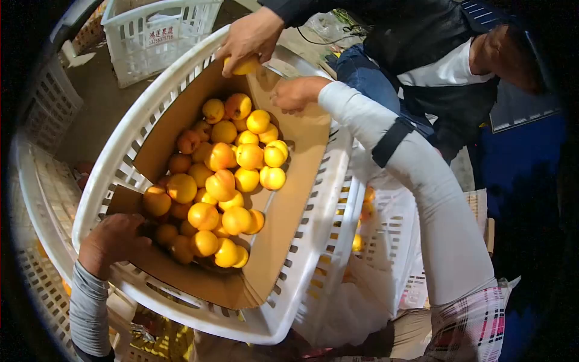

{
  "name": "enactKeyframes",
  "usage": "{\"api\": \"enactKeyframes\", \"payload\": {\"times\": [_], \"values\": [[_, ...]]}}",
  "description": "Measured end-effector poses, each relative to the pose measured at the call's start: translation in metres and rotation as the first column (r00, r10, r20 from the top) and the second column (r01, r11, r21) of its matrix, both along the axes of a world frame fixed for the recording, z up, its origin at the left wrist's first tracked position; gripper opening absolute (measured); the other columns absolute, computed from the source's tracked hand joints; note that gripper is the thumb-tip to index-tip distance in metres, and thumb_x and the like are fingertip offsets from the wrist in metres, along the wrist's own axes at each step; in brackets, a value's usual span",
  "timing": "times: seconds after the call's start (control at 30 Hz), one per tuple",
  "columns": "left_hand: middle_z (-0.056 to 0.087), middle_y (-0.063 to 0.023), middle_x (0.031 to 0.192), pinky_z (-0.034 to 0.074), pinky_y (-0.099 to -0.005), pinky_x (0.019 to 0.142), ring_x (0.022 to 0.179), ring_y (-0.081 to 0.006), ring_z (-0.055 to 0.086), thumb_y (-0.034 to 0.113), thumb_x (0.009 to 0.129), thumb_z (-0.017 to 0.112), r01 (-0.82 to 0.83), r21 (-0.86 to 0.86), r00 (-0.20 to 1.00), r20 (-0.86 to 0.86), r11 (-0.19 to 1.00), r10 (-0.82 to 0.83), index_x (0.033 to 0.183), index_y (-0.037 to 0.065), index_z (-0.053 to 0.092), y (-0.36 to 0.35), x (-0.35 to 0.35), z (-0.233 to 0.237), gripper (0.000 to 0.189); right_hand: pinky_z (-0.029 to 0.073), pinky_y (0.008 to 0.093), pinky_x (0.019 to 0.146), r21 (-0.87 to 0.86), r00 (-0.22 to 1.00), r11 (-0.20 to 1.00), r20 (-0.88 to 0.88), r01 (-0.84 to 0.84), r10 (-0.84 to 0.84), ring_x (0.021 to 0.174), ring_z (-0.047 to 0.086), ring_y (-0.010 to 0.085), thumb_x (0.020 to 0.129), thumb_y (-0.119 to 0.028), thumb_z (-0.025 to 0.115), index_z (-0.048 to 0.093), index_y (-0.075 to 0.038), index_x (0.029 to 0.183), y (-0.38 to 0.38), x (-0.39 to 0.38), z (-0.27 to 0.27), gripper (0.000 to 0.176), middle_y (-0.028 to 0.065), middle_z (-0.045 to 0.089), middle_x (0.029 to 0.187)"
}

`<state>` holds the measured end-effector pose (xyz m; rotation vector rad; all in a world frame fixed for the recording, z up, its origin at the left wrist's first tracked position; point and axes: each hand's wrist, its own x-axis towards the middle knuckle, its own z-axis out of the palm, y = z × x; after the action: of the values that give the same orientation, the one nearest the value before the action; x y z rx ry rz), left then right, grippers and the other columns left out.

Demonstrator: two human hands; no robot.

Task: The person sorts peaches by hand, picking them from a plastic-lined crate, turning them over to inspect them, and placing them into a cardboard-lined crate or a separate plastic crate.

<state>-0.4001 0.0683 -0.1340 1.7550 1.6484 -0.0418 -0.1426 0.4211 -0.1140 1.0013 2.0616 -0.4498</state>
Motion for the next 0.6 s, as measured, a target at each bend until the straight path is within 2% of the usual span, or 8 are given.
{"api": "enactKeyframes", "payload": {"times": [0.13, 0.23, 0.27, 0.3, 0.43, 0.5, 0.57, 0.6], "values": [[0.060, -0.0191, 0.089, 0.044, -0.0407, 0.080, 0.089, -0.0337, 0.057, 0.030, 0.071, 0.063, 0.028, -0.021, 0.999, -0.028, 0.999, -0.029, 0.103, -0.001, 0.055, 0.005, 0.000, 0.000, 0.045, 0.045, 0.0385, 0.060, 0.033, 0.975, 0.983, 0.133, -0.181, 0.176, 0.065, 0.056, 0.0217, 0.081, -0.026, 0.041, 0.062, -0.003, 0.080, -0.037, 0.016, 0.015, 0.031, 0.0069, 0.062, 0.076], [0.060, -0.0201, 0.090, 0.044, -0.0414, 0.081, 0.090, -0.0340, 0.057, 0.031, 0.072, 0.063, 0.055, 0.043, 0.998, -0.021, 0.998, -0.054, 0.103, -0.001, 0.055, -0.001, -0.004, 0.001, 0.046, 0.045, 0.0408, 0.077, -0.105, 0.457, 0.505, 0.303, -0.856, 0.836, 0.085, 0.059, 0.0303, 0.084, -0.036, 0.037, 0.061, -0.003, 0.094, 0.055, 0.105, -0.065, 0.043, 0.0167, 0.061, 0.099], [0.060, -0.0206, 0.090, 0.044, -0.0418, 0.081, 0.090, -0.0342, 0.056, 0.031, 0.072, 0.063, 0.018, 0.111, 1.000, 0.017, 0.994, -0.020, 0.103, -0.001, 0.055, -0.005, -0.003, 0.001, 0.046, 0.043, 0.0404, 0.083, -0.011, 0.925, 0.994, 0.364, -0.109, 0.105, 0.095, 0.057, 0.0313, 0.083, -0.035, 0.037, 0.062, -0.004, 0.098, 0.045, 0.089, -0.053, 0.042, 0.0149, 0.059, 0.107], [0.060, -0.0206, 0.090, 0.044, -0.0418, 0.081, 0.090, -0.0342, 0.056, 0.031, 0.072, 0.063, 0.007, 0.101, 1.000, 0.008, 0.995, -0.008, 0.103, -0.001, 0.055, -0.007, -0.003, 0.000, 0.046, 0.043, 0.0403, 0.083, 0.056, 0.943, 0.997, 0.331, -0.044, 0.023, 0.096, 0.057, 0.0313, 0.083, -0.035, 0.037, 0.062, -0.004, 0.098, 0.027, 0.082, -0.047, 0.042, 0.0148, 0.059, 0.107], [0.058, -0.0217, 0.094, 0.044, -0.0404, 0.080, 0.091, -0.0354, 0.055, 0.028, 0.073, 0.062, 0.013, -0.044, 1.000, -0.006, 0.999, -0.013, 0.102, -0.002, 0.054, 0.007, 0.003, 0.004, 0.043, 0.043, 0.0397, 0.083, 0.080, 0.955, 0.983, 0.260, -0.167, 0.141, 0.097, 0.057, 0.0312, 0.083, -0.035, 0.038, 0.062, -0.004, 0.099, 0.003, 0.078, -0.036, 0.042, 0.0143, 0.059, 0.108], [0.053, -0.0239, 0.106, 0.042, -0.0397, 0.085, 0.099, -0.0358, 0.052, 0.026, 0.078, 0.059, 0.066, 0.159, 0.988, 0.125, 0.985, -0.087, 0.109, -0.004, 0.050, 0.016, 0.001, 0.002, 0.044, 0.043, 0.0394, 0.083, 0.091, 0.964, 0.982, 0.225, -0.168, 0.144, 0.097, 0.056, 0.0311, 0.083, -0.035, 0.038, 0.062, -0.005, 0.100, -0.002, 0.078, -0.024, 0.042, 0.0140, 0.059, 0.109], [0.045, -0.0248, 0.118, 0.038, -0.0384, 0.092, 0.109, -0.0365, 0.046, 0.023, 0.082, 0.055, -0.090, 0.137, 0.925, 0.378, 0.986, 0.032, 0.116, -0.005, 0.045, 0.022, 0.019, 0.040, 0.045, 0.043, 0.0391, 0.083, 0.112, 0.969, 0.979, 0.198, -0.171, 0.147, 0.098, 0.056, 0.0310, 0.082, -0.035, 0.038, 0.062, -0.005, 0.101, -0.007, 0.077, -0.016, 0.042, 0.0138, 0.059, 0.109], [0.045, -0.0183, 0.124, 0.030, -0.0335, 0.101, 0.119, -0.0278, 0.040, 0.029, 0.089, 0.049, -0.123, 0.021, 0.902, 0.419, 0.992, 0.103, 0.127, -0.003, 0.037, 0.030, 0.027, 0.064, 0.051, 0.043, 0.0390, 0.083, 0.118, 0.972, 0.979, 0.186, -0.164, 0.141, 0.098, 0.056, 0.0310, 0.082, -0.035, 0.038, 0.062, -0.005, 0.101, -0.012, 0.077, -0.017, 0.042, 0.0137, 0.059, 0.109]]}}
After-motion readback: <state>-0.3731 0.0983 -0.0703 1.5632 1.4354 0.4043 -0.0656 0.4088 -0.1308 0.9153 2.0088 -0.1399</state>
